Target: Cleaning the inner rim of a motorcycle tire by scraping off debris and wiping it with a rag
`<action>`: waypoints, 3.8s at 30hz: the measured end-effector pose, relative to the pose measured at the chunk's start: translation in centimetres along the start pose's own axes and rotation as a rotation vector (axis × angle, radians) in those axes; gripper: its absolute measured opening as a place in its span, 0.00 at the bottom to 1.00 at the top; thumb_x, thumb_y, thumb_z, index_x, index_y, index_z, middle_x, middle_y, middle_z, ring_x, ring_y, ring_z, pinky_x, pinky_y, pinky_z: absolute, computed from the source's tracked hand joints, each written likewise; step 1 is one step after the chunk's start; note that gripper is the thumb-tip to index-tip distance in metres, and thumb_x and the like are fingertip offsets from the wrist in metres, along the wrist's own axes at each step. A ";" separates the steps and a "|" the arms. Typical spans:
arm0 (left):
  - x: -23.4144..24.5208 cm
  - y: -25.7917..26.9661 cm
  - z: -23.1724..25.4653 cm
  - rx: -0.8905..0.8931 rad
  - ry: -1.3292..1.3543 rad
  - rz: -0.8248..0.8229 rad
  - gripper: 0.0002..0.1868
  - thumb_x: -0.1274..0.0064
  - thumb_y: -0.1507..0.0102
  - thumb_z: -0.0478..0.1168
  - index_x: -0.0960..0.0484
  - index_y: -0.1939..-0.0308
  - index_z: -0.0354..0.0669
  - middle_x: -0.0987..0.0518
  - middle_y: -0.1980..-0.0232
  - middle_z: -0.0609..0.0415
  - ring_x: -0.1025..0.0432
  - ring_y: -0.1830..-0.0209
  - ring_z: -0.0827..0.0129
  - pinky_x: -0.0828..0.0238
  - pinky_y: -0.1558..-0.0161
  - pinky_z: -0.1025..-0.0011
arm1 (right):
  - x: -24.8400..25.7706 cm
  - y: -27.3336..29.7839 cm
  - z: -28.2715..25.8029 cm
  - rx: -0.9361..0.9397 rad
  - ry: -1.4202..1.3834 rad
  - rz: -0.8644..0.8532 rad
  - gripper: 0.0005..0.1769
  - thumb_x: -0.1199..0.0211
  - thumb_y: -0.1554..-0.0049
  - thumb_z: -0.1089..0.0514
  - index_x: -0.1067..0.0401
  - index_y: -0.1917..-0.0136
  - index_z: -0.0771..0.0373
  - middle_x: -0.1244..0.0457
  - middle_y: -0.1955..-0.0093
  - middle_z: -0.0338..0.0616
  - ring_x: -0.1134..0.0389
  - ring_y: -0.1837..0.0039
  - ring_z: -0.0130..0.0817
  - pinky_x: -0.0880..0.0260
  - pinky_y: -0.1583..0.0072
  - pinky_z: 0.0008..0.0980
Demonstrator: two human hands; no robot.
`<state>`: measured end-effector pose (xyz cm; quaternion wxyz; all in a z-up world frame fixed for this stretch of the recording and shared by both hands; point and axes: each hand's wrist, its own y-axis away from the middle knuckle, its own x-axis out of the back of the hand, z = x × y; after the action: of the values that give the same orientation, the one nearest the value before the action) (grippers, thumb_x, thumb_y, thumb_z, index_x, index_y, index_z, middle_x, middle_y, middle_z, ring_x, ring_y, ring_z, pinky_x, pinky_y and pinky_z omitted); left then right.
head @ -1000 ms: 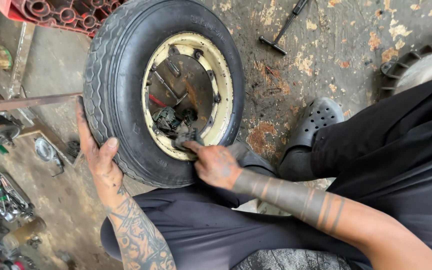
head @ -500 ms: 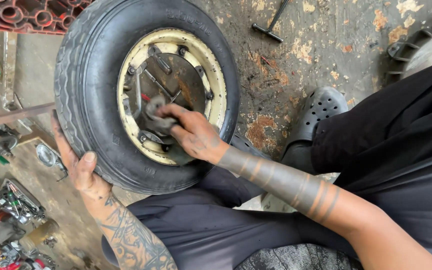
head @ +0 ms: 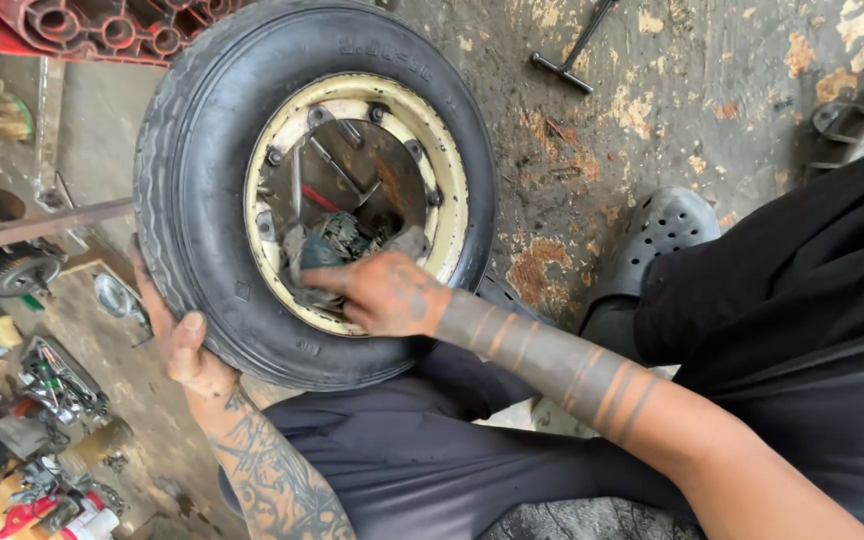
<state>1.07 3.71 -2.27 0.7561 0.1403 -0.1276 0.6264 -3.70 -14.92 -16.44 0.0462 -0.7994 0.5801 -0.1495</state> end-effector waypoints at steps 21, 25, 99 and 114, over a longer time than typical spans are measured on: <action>-0.8 0.3 0.1 0.020 -0.023 0.035 0.51 0.60 0.44 0.49 0.58 0.18 0.41 0.50 0.17 0.37 0.49 0.18 0.42 0.51 0.20 0.43 | -0.6 -6.2 8.7 -0.164 0.456 0.408 0.37 0.49 0.40 0.63 0.48 0.19 0.58 0.46 0.16 0.38 0.38 0.64 0.38 0.35 0.59 0.36; -0.7 0.9 -0.4 0.047 -0.096 0.092 0.51 0.59 0.43 0.53 0.57 0.20 0.36 0.50 0.18 0.34 0.50 0.19 0.40 0.55 0.22 0.44 | -1.6 -5.3 9.3 -0.319 0.593 0.412 0.39 0.49 0.44 0.66 0.48 0.20 0.61 0.46 0.17 0.42 0.32 0.64 0.38 0.30 0.60 0.37; -4.2 -8.3 -11.5 -0.159 -0.070 -0.352 0.58 0.28 0.61 0.58 0.38 0.32 0.42 0.38 0.25 0.42 0.41 0.25 0.44 0.45 0.28 0.46 | 30.5 -11.4 -1.4 -0.432 0.338 -0.210 0.29 0.41 0.40 0.46 0.27 0.34 0.70 0.33 0.44 0.50 0.35 0.47 0.37 0.35 0.43 0.35; -5.7 -0.1 3.8 0.042 -0.422 -0.454 0.63 0.30 0.51 0.65 0.49 0.26 0.37 0.34 0.31 0.22 0.38 0.30 0.30 0.44 0.30 0.39 | 33.3 5.4 -1.8 -0.211 0.221 0.544 0.11 0.36 0.37 0.57 0.28 0.45 0.66 0.34 0.51 0.43 0.36 0.55 0.30 0.32 0.52 0.29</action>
<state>0.06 -2.88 -0.89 0.8304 0.3077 -0.2339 0.4013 0.24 -47.83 -9.88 -0.0619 -0.5942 0.7865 -0.1566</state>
